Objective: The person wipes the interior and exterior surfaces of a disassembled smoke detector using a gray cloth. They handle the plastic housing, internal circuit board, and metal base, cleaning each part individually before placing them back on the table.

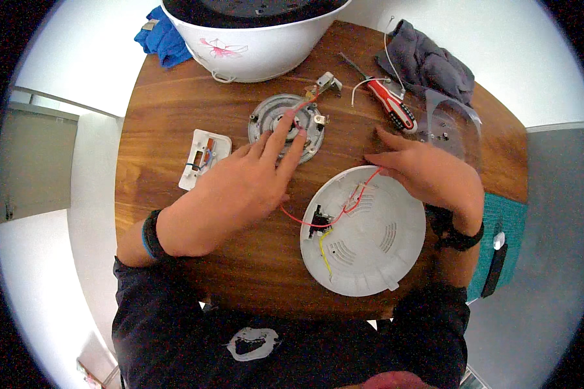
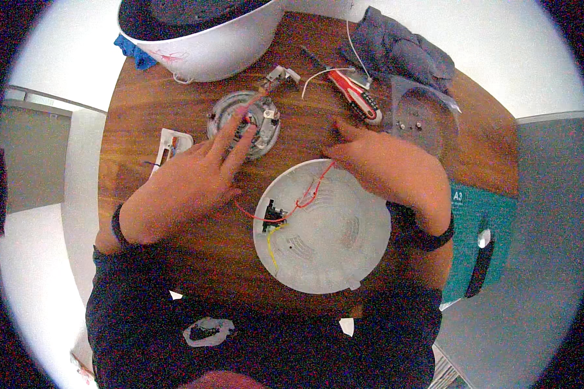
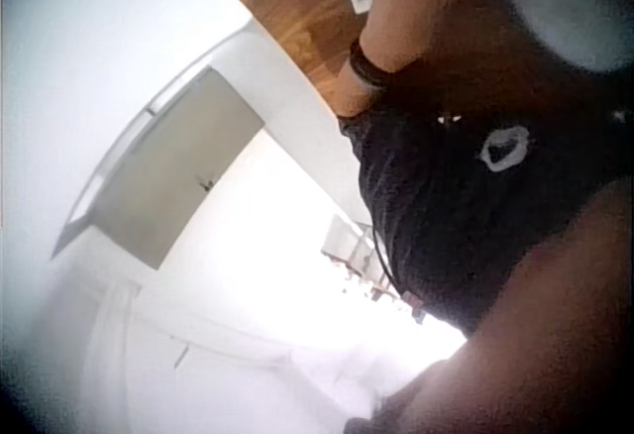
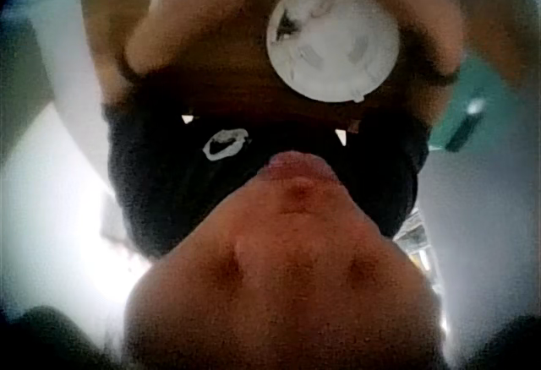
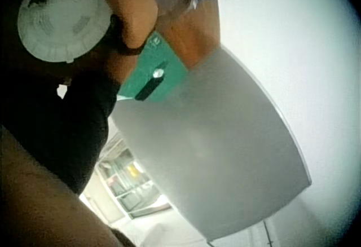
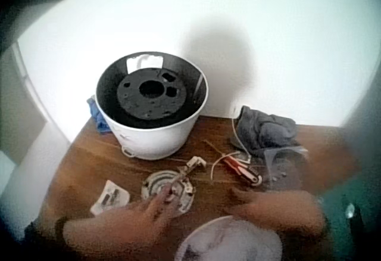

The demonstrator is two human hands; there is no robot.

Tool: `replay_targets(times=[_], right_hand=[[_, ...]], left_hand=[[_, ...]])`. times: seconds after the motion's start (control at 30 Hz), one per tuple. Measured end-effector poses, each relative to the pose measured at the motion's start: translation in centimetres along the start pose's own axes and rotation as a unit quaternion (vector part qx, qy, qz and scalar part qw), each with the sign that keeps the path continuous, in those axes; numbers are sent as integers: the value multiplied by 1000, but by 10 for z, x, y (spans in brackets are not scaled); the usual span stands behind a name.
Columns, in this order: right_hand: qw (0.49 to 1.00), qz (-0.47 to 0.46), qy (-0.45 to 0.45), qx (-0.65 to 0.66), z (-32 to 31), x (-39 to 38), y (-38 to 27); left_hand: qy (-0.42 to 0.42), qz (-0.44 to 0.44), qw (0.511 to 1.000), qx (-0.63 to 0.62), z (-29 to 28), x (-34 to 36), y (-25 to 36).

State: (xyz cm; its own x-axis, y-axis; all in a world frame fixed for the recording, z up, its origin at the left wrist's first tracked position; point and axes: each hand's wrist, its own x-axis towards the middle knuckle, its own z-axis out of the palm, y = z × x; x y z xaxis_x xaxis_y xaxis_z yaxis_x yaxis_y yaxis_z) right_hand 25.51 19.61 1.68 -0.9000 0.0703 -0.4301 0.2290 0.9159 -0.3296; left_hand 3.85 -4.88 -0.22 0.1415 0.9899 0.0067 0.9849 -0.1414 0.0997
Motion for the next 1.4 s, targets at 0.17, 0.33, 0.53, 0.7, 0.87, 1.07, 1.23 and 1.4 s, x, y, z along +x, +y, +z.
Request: replay_targets(times=[0.17,0.33,0.53,0.7,0.87,1.07,1.23,1.4], right_hand=[[1000,10,-22,-12,-3,4,-2],[999,20,-24,8,-10,3,-9],[1000,-3,-18,-11,-5,3,0],[1000,-20,-4,-1,-3,1,2],[999,17,-27,-17,-5,1,-7],[1000,3,-19,-13,2,-1,0],[998,11,-34,-42,-1,1,-5],[999,9,-35,-37,-6,0,-11]], left_hand=[[-53,12,998,12,-12,-2,-4],[-92,-22,994,-57,-29,-8,-8],[-59,-20,998,8,-15,-14,-14],[-95,-17,995,-3,-12,-16,-11],[-98,-16,994,34,-10,-13,-11],[-94,7,994,49,-10,-11,-14],[-90,10,995,41,-11,-15,-14],[-93,46,995,9,-13,-14,-16]])
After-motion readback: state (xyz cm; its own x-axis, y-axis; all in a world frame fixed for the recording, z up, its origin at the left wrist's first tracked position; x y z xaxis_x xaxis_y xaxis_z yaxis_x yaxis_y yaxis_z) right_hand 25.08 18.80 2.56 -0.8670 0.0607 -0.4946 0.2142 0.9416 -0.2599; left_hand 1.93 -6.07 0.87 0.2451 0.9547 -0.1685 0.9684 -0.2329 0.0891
